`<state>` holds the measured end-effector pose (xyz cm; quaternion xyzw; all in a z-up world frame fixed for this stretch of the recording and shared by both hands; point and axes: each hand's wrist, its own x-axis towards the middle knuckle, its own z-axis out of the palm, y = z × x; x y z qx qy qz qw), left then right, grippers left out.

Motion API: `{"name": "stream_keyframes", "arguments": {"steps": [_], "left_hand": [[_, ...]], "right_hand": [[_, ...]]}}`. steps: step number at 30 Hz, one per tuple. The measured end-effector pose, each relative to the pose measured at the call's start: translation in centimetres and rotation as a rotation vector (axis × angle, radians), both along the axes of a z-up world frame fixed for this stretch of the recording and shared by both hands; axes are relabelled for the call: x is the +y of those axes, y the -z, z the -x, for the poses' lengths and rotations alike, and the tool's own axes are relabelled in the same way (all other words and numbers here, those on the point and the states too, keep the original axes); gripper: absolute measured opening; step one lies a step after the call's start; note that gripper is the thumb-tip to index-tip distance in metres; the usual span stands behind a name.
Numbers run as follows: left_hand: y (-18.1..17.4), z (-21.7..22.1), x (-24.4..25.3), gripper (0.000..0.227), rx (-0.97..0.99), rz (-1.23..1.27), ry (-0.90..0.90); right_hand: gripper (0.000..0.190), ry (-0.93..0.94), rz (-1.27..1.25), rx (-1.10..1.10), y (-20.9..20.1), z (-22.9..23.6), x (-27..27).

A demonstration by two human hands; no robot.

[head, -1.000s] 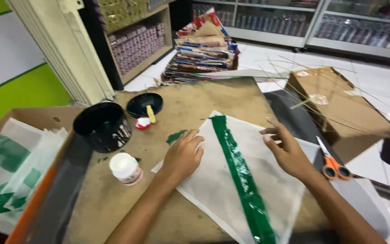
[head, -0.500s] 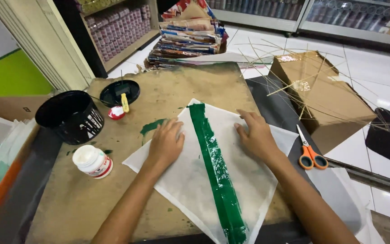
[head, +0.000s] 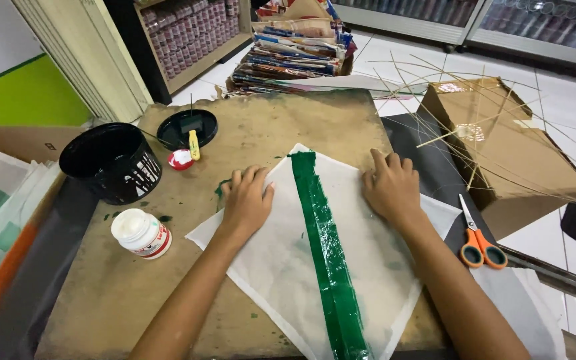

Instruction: Assembling a kite by painting a design, applying glue, and attaching the bamboo frame.

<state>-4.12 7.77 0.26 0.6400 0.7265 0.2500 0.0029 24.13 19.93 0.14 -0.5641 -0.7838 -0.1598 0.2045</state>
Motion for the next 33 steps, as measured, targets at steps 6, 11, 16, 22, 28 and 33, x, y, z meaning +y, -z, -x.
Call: {"name": "stream_keyframes", "arguments": {"steps": [6,11,16,22,28,33], "left_hand": [[-0.6,0.0,-0.2,0.040,0.007,0.045,-0.025],[-1.2,-0.1,-1.5,0.041,0.014,0.057,-0.010],[-1.4,0.0,-2.4,0.040,-0.024,0.050,0.005],[-1.1,0.4,-3.2,0.042,0.005,0.043,-0.012],[-2.3,1.0,-4.9,0.048,-0.056,0.038,-0.001],[-4.8,1.4,-6.5,0.044,-0.142,-0.043,-0.004]], "right_hand": [[0.057,0.024,0.205,0.041,-2.0,0.4,-0.9],[0.056,0.032,0.126,-0.005,-1.6,-0.3,-2.3],[0.051,0.020,-0.134,-0.086,-0.4,-1.3,-2.8],[0.054,0.035,0.186,0.013,-4.3,-0.6,-5.9],[0.054,0.059,0.307,0.109,-5.3,-0.8,-6.5],[0.042,-0.026,0.309,0.389,-6.5,0.0,-7.4]]}}
